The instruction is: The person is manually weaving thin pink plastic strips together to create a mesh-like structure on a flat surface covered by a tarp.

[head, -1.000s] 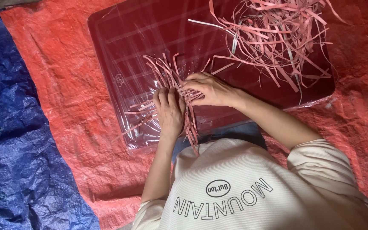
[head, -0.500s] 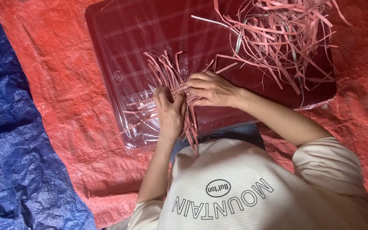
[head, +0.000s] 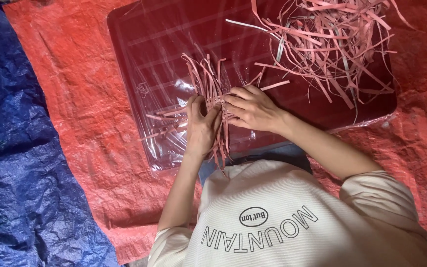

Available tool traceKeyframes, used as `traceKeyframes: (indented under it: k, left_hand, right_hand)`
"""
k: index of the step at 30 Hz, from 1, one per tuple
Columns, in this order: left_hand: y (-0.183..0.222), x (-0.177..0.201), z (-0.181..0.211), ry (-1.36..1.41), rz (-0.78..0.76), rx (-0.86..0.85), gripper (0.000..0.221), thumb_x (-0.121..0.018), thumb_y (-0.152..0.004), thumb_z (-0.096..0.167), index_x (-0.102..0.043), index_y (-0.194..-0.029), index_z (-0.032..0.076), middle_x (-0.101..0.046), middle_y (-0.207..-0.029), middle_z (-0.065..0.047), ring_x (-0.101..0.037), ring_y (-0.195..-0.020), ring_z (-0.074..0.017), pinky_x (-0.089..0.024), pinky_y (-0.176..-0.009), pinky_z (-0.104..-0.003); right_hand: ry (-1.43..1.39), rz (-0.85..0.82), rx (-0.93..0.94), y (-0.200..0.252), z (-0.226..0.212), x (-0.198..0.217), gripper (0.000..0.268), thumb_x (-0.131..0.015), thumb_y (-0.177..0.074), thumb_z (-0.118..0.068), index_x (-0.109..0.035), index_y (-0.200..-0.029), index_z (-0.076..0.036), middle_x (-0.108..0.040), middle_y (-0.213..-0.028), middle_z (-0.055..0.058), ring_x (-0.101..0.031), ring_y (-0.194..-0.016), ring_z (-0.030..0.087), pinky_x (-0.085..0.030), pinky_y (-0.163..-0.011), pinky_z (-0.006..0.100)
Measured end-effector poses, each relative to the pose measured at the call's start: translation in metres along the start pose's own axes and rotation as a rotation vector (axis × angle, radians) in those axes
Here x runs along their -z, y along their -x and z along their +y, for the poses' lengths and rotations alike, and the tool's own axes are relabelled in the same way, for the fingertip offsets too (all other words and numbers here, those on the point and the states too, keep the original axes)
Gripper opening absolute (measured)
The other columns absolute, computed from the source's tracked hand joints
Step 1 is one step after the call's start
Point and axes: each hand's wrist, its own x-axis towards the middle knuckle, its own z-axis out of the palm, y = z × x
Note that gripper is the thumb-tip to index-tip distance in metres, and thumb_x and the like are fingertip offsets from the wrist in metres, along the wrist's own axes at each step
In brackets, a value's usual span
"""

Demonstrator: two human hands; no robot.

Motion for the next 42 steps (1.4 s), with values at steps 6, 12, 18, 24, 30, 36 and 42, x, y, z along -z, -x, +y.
traceKeyframes:
  k: [6, 12, 18, 24, 30, 36, 42]
  left_hand:
    - [-0.017, 0.018, 0.003, 0.095, -0.031, -0.067, 0.016, -0.053, -0.083, 0.010, -0.060, -0.098, 0.009, -0.046, -0.100, -0.018, -0.042, -0.108, -0.0369, -0.039, -0.088, -0.042]
    - [-0.022, 0.074, 0.026, -0.011, -0.004, -0.068, 0.021, -0.049, -0.082, -0.002, -0.057, -0.101, 0.000, -0.050, -0.100, -0.019, -0.047, -0.105, -0.0348, -0.039, -0.089, -0.043]
    - [0.007, 0.069, 0.012, -0.342, -0.184, -0.145, 0.032, -0.059, -0.077, 0.014, -0.054, -0.107, 0.001, -0.050, -0.112, -0.019, -0.039, -0.115, -0.0340, -0.025, -0.097, -0.049]
    - [0.002, 0.068, 0.032, -0.443, -0.341, -0.088, 0.055, -0.042, -0.068, -0.010, -0.040, -0.122, 0.001, -0.036, -0.130, -0.019, -0.020, -0.127, -0.0330, -0.013, -0.104, -0.048]
    - [-0.001, 0.059, 0.038, -0.192, -0.309, -0.045, 0.076, -0.029, -0.060, -0.031, -0.029, -0.130, 0.001, -0.028, -0.135, -0.019, -0.016, -0.127, -0.0348, -0.020, -0.105, -0.051]
    - [0.004, 0.048, 0.030, 0.057, -0.091, 0.046, 0.049, -0.043, -0.074, -0.017, -0.040, -0.120, -0.004, -0.039, -0.125, -0.020, -0.030, -0.121, -0.0365, -0.025, -0.103, -0.054]
    - [0.010, 0.046, 0.027, 0.128, -0.031, 0.024, 0.040, -0.042, -0.075, -0.019, -0.046, -0.112, -0.007, -0.047, -0.116, -0.021, -0.038, -0.116, -0.0362, -0.030, -0.103, -0.053]
  right_hand:
    - [0.101, -0.013, -0.081, 0.008, -0.008, 0.012, 0.032, -0.062, -0.074, -0.031, -0.061, -0.090, -0.003, -0.057, -0.101, 0.013, -0.049, -0.099, 0.029, -0.038, -0.078, 0.040]
    - [0.124, -0.042, -0.102, 0.009, -0.012, 0.012, 0.031, -0.065, -0.069, -0.024, -0.061, -0.088, 0.000, -0.056, -0.103, 0.017, -0.048, -0.104, 0.033, -0.032, -0.089, 0.047]
    - [0.091, 0.042, -0.065, -0.012, -0.021, 0.049, 0.025, -0.063, -0.074, -0.018, -0.061, -0.091, 0.001, -0.055, -0.108, 0.019, -0.047, -0.108, 0.035, -0.030, -0.094, 0.049]
    - [0.174, 0.202, -0.193, -0.018, -0.004, 0.092, 0.017, -0.065, -0.078, -0.009, -0.064, -0.094, -0.003, -0.063, -0.100, 0.014, -0.051, -0.105, 0.030, -0.027, -0.097, 0.045]
    - [0.294, 0.421, -0.415, 0.009, 0.023, 0.134, 0.012, -0.059, -0.087, -0.003, -0.063, -0.093, 0.006, -0.064, -0.095, 0.018, -0.054, -0.095, 0.029, -0.036, -0.088, 0.039]
    - [0.334, 0.405, -0.629, 0.075, 0.040, 0.137, 0.011, -0.064, -0.089, 0.006, -0.063, -0.099, 0.003, -0.065, -0.090, 0.012, -0.053, -0.086, 0.025, -0.036, -0.079, 0.036]
    - [0.274, 0.200, -0.664, 0.081, 0.036, 0.113, 0.011, -0.069, -0.084, -0.007, -0.066, -0.092, -0.001, -0.064, -0.084, 0.010, -0.048, -0.083, 0.023, -0.035, -0.077, 0.035]
